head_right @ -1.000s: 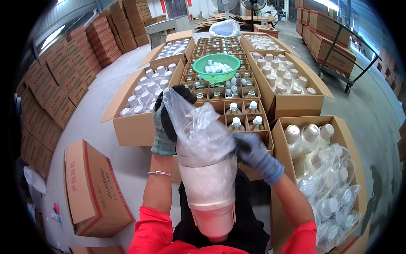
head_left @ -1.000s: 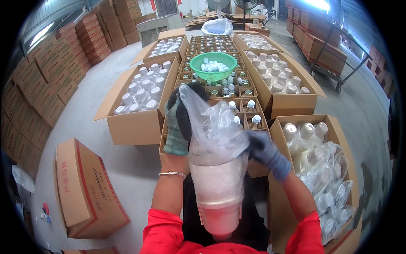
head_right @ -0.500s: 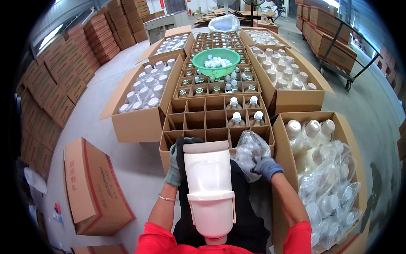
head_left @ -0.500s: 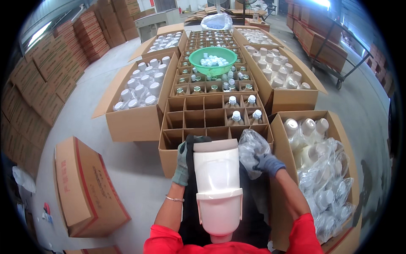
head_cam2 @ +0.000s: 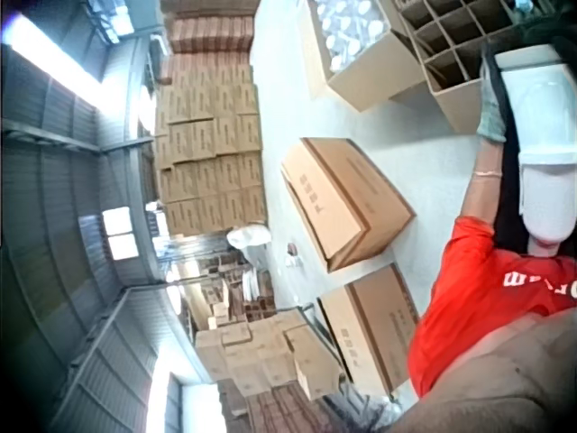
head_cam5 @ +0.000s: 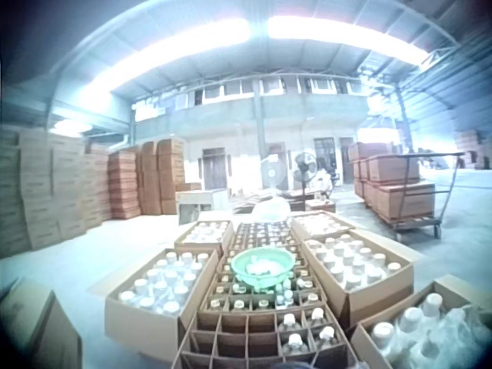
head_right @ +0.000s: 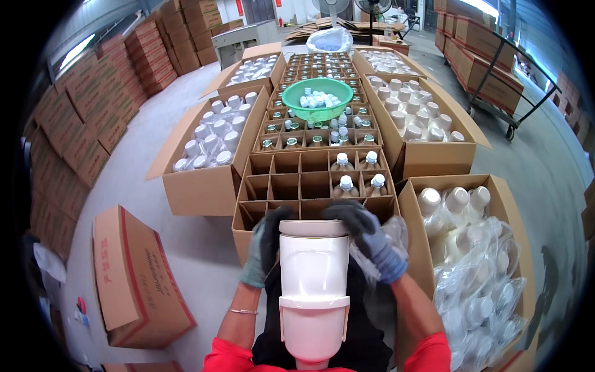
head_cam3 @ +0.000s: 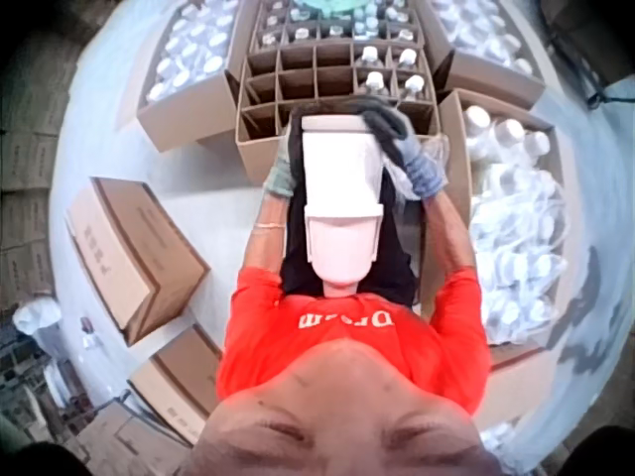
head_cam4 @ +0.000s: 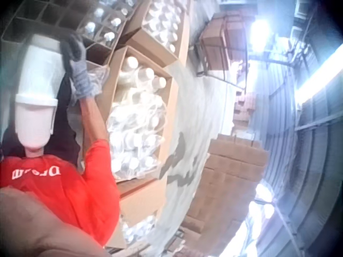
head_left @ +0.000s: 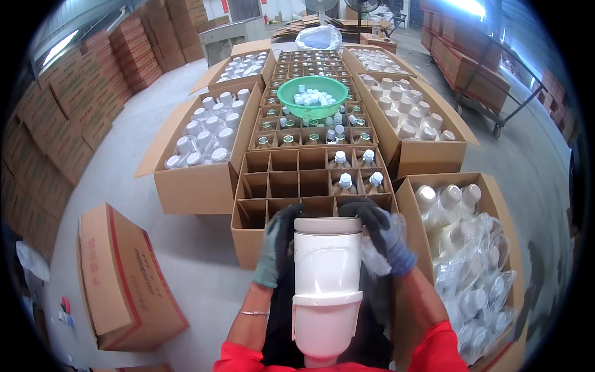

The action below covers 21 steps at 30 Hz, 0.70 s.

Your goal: The person sits on the floor in a warehouse and repeatedly assembles white kitchen appliances. They place a lid on the appliance body, wrap the unit in a clear plastic bag, and place it into a cardboard box. The process is repeated for multiple units throughout the video.

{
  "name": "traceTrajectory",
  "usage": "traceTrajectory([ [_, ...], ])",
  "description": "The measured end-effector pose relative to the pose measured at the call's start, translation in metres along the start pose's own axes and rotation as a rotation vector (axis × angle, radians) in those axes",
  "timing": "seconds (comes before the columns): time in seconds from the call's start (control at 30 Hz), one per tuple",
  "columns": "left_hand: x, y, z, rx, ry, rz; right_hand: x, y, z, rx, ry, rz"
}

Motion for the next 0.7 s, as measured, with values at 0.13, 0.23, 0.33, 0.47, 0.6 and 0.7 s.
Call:
traceTrajectory([
  [0.13,0.017,-0.005,0.0,0.032,0.026,-0.063,-0.025,-0.003,-0.009,0.12,-0.073,0.064],
  [0.23,-0.012,0.006,0.018,-0.102,-0.288,-0.387,-0.058,0.004,0.022,0.086,0.033,-0.232],
  [0.33,0.01,-0.01,-0.004,0.024,-0.419,-0.401,-0.007,-0.015,-0.011,0.161,-0.179,-0.042],
  [0.47,0.007,-0.015,0.024,-0.033,0.186,-0.178,-0.121,0.025,0.039,0.11,0.044,-0.434],
  [0.6,0.005,-0.023,-0.013,0.13,-0.324,-0.305,-0.011,-0.013,-0.008,0.182,-0.482,-0.185],
  [0.7,0.01,-0.024,-0.017,0.283,0.145,0.012,-0.054,0.001,0.009,0.131,-0.34,-0.269],
])
Point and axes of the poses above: each hand's wrist, its own y-axis away from the middle knuckle, its own z-axis out of the back of the hand, x = y × z, the point moved 9 cm from there along -y, towards the middle knuckle
